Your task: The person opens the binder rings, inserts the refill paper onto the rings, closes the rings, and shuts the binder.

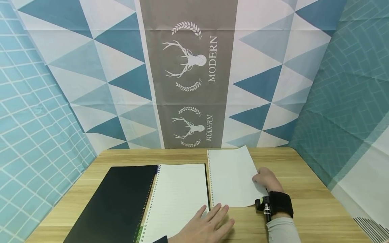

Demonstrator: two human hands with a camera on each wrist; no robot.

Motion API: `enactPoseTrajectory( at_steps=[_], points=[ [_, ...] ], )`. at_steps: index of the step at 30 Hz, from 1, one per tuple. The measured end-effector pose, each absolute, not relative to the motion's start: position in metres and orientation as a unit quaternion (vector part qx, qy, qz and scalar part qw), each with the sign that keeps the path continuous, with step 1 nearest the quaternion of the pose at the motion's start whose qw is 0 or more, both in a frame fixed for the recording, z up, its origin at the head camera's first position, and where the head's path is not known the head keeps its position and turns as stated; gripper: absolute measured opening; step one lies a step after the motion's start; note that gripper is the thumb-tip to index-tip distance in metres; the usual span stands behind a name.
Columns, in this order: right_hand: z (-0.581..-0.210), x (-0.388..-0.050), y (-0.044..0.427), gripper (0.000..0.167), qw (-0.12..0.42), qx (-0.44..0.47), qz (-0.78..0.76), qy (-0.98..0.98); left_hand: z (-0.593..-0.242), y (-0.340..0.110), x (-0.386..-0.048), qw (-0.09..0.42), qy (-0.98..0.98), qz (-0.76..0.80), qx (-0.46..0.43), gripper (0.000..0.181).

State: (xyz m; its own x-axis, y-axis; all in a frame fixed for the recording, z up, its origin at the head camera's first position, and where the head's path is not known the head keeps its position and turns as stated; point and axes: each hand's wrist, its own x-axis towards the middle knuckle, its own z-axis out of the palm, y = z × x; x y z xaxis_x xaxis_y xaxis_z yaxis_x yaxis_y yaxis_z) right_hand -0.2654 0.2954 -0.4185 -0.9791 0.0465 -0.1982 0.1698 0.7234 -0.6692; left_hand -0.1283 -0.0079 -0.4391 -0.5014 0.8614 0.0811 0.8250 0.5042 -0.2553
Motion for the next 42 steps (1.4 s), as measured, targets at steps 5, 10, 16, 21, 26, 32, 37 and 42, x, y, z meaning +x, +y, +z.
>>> enactPoseTrajectory(
  at_steps=[5,10,16,21,26,32,37,42],
  points=[
    [-0.407,-0.263,0.292,0.014,0.084,0.065,-0.387,0.916,-0.440,-0.008,-0.128,0.113,-0.859,0.103,-0.488,0.071],
    [-0.398,-0.262,0.289,0.029,0.034,0.051,-0.374,0.925,-0.439,-0.008,-0.129,0.108,-0.861,0.100,-0.487,0.071],
    [-0.397,-0.262,0.283,0.062,0.023,-0.015,-0.402,0.915,-0.437,-0.008,-0.130,0.084,-0.865,0.092,-0.486,0.070],
    [-0.400,-0.263,0.280,0.062,0.021,-0.075,-0.360,0.930,-0.438,-0.007,-0.130,0.078,-0.865,0.094,-0.487,0.070],
    [-0.400,-0.262,0.278,0.038,0.019,-0.080,-0.313,0.946,-0.440,-0.007,-0.130,0.096,-0.861,0.100,-0.488,0.070],
    [-0.398,-0.260,0.279,0.035,0.022,-0.082,-0.317,0.944,-0.442,-0.009,-0.130,0.119,-0.858,0.100,-0.490,0.069],
    [-0.398,-0.261,0.280,0.035,0.028,-0.092,-0.322,0.942,-0.442,-0.009,-0.130,0.110,-0.858,0.097,-0.492,0.069],
    [-0.395,-0.260,0.280,0.031,0.036,-0.088,-0.319,0.943,-0.441,-0.009,-0.131,0.108,-0.857,0.093,-0.495,0.069]
  ],
)
